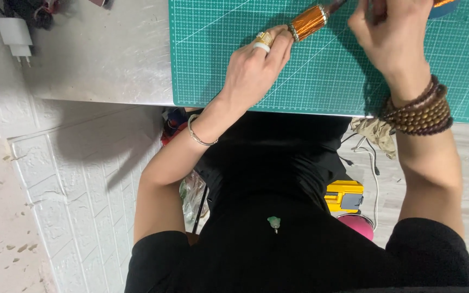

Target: Winding copper wire onto a motor rotor by hand on a workbench

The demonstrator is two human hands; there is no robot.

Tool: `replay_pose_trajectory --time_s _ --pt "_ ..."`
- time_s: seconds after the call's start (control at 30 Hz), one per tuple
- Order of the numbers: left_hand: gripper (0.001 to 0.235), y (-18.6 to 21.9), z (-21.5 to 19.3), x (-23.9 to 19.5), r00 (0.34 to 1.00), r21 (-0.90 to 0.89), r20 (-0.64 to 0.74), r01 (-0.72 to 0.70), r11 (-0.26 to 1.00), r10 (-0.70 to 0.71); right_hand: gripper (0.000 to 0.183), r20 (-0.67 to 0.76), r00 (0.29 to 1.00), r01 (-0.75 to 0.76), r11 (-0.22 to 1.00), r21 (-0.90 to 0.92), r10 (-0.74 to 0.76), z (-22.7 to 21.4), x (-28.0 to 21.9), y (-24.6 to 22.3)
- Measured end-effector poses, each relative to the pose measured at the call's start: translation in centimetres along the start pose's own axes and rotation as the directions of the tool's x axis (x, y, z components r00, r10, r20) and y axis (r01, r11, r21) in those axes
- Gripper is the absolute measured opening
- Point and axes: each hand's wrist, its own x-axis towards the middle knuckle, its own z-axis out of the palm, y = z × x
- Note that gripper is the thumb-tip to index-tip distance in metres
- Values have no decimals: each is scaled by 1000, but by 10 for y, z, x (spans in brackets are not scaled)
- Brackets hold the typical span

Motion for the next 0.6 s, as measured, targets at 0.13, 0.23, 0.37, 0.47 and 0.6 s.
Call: replay_pose_trajectory --time_s 0.13,0.23,0.37,0.47,0.6 --pt "10 0 -1 0 1000 -48 -26 6 999 -7 7 24 999 25 994 110 -28 -13 7 -32" --pt "12 1 -4 2 999 -64 -46 7 998 -10 5 49 994 86 977 197 -97 -19 17 -54" --pt "12 2 -5 3 997 -76 -72 14 997 -20 18 111 964 244 970 2 -243 -15 24 -62" --pt "11 3 -9 6 997 -86 -68 24 996 -30 8 88 931 363 920 -147 -353 -8 29 -58" --pt "10 3 -10 8 997 -101 -71 33 994 -40 10 122 919 390 909 -147 -375 -9 34 -56"
